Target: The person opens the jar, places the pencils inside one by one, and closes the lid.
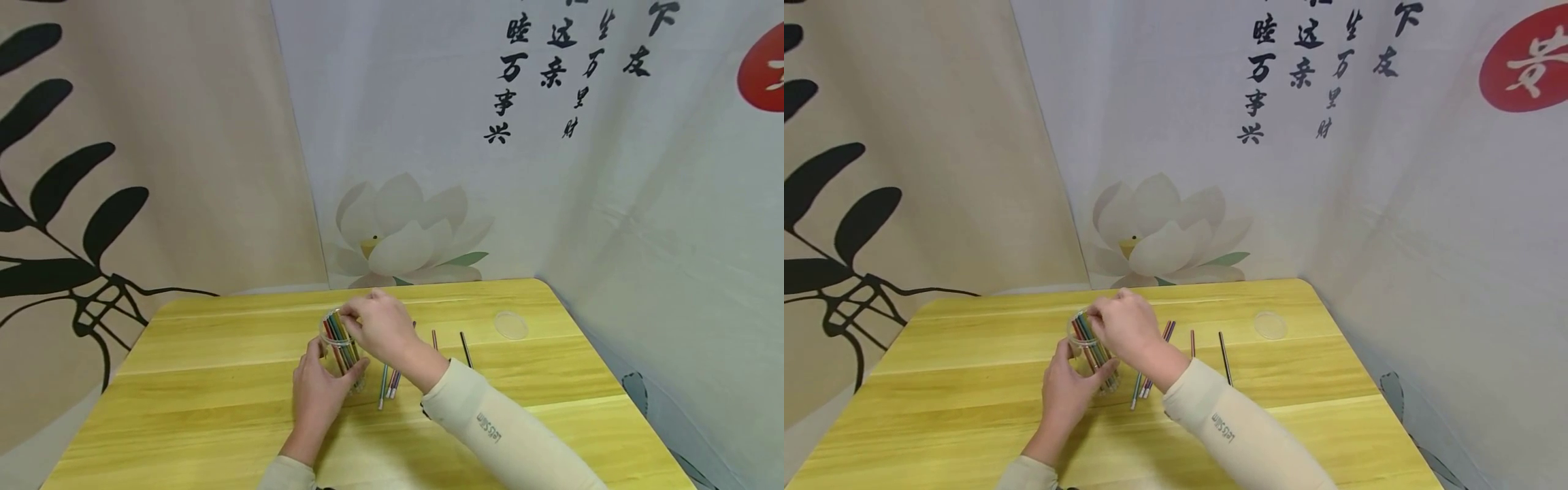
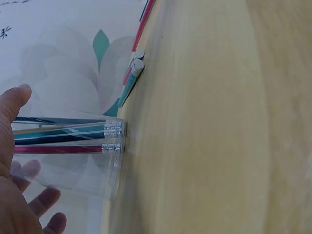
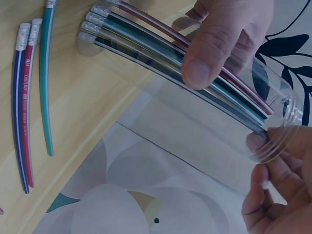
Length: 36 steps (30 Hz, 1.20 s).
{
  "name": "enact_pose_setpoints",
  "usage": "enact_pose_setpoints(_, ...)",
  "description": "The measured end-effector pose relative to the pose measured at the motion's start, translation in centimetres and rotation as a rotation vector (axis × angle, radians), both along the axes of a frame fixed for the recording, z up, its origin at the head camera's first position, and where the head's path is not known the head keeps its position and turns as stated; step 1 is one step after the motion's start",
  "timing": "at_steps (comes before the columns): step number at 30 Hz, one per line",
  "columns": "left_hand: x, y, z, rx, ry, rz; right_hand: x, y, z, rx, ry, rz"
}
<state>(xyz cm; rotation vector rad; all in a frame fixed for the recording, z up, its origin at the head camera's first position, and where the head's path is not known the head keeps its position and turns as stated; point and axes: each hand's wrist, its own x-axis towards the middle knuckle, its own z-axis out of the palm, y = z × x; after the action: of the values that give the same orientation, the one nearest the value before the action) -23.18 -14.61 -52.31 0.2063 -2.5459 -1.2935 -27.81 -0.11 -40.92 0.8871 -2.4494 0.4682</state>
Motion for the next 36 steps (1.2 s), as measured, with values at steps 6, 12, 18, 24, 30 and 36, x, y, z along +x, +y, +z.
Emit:
enact_pose_setpoints(6, -0.1, 0.0, -0.1, -0.009, 0.011, 0.008, 0.4, -0.4, 0.1, 0.113, 0.029, -0.047)
enact_pose_setpoints(12, -0.1, 0.0, -0.2, -0.017, 0.011, 0.016, 0.6, -0.1, 0.2, 0.094, -0.081, -0.029)
enact_pose_setpoints(18, -0.3, 0.1, -0.2, -0.01, 0.02, 0.026, -0.3, 2.5, 0.3, -0.15, -0.266, 0.008)
enact_pose_setpoints(24, -0.4, 0.0, -0.1, -0.003, 0.003, 0.045, -3.0, 9.0, -1.4, -0.335, -0.505, -0.14)
enact_pose_setpoints(30, -0.5, 0.0, -0.3, 0.003, -0.021, 0.055, -6.1, 16.1, -5.6, -0.219, -0.666, -0.363)
enact_pose_setpoints(36, -0.6, 0.2, -0.4, 0.009, -0.004, 0.05, -6.4, 19.0, -9.1, -0.096, -0.791, -0.459)
